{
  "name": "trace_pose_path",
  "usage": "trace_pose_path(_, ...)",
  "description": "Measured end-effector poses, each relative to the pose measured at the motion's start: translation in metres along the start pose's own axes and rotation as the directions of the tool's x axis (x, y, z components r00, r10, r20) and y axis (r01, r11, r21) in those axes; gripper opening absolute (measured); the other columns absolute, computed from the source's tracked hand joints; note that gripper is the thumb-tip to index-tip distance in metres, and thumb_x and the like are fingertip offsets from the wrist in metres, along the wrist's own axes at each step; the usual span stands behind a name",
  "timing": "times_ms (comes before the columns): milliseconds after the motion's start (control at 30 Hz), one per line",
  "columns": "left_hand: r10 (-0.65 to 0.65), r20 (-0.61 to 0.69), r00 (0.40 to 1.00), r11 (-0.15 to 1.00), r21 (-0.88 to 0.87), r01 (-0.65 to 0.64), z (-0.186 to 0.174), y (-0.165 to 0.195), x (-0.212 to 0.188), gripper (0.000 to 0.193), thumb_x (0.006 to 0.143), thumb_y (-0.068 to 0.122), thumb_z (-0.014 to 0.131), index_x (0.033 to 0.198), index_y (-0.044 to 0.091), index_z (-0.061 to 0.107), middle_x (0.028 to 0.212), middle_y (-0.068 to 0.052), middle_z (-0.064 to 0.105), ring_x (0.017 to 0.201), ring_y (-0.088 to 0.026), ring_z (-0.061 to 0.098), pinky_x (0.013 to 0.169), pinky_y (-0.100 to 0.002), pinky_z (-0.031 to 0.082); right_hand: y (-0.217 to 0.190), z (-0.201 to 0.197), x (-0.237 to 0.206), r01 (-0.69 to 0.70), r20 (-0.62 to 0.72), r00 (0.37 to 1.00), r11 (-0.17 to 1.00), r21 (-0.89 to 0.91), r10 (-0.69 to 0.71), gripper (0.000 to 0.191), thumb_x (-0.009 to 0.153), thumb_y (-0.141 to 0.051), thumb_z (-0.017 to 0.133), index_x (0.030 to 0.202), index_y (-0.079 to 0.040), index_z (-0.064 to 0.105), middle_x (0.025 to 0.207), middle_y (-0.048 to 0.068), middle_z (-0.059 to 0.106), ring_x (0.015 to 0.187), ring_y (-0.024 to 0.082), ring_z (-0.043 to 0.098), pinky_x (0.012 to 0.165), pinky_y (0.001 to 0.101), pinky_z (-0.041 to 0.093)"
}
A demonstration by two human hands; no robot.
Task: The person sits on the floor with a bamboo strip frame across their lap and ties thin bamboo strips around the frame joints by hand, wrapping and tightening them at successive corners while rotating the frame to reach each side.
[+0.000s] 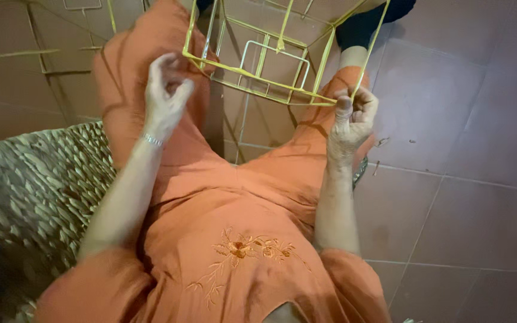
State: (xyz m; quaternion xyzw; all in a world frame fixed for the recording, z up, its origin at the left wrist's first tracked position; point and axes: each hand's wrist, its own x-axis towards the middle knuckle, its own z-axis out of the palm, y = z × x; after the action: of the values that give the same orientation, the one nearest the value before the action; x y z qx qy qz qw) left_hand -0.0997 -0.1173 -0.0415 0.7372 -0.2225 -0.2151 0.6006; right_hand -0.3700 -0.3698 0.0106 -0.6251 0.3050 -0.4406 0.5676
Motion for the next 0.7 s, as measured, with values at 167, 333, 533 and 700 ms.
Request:
trace_pose_path(167, 0.014, 0.147, 0.989, 0.876, 0.475, -0.083, 0.023, -0.017, 0.039, 0.038, 0.089, 0.006, 0.07, 0.123, 0.0, 0.053, 0.119, -0.023, 0.058, 0.105, -0.039, 0.064, 0.089, -0.044, 0.054, -0.016, 0.002, -0.002, 0.045, 0.068, 0.997, 0.991, -0.126, -0.037, 0.037, 0.102, -0.025, 0.073, 0.125, 0.0, 0.058, 0.107, 0.008, 0.071, 0.103, 0.015, 0.07, 0.089, 0.0312, 0.061)
trace_pose_path(333, -0.059, 0.16, 0.985, 0.783, 0.619, -0.054, 0.043, -0.018, 0.051, 0.029, 0.092, 0.003, 0.061, 0.12, -0.001, 0.057, 0.11, -0.028, 0.065, 0.101, -0.051, 0.061, 0.086, -0.056, 0.048, -0.025, 0.0, -0.003, 0.022, 0.052, 0.999, 0.979, -0.205, -0.012, 0.04, 0.108, -0.024, 0.069, 0.134, 0.003, 0.056, 0.11, 0.009, 0.068, 0.104, 0.015, 0.066, 0.093, 0.0304, 0.057)
trace_pose_path(533, -0.213, 0.178, 0.961, 0.975, 0.099, 0.198, 0.049, -0.018, 0.058, 0.017, 0.094, 0.011, 0.065, 0.107, 0.003, 0.072, 0.096, -0.003, 0.074, 0.092, -0.017, 0.069, 0.083, -0.031, 0.054, 0.0, -0.017, 0.018, -0.056, -0.158, 0.986, 0.998, 0.014, 0.058, 0.046, 0.113, -0.04, 0.054, 0.129, 0.002, 0.061, 0.097, 0.008, 0.068, 0.088, 0.018, 0.069, 0.087, 0.0349, 0.062)
trace_pose_path(700, -0.353, 0.32, 0.879, 0.892, -0.169, 0.419, 0.065, -0.023, 0.048, 0.01, 0.098, 0.014, 0.069, 0.1, 0.005, 0.074, 0.09, 0.004, 0.069, 0.083, -0.006, 0.061, 0.077, -0.023, 0.05, 0.023, -0.071, 0.045, -0.065, -0.305, 0.938, 0.949, 0.307, 0.163, 0.044, 0.108, -0.035, 0.058, 0.124, 0.007, 0.063, 0.099, 0.01, 0.069, 0.079, 0.021, 0.065, 0.077, 0.0374, 0.055)
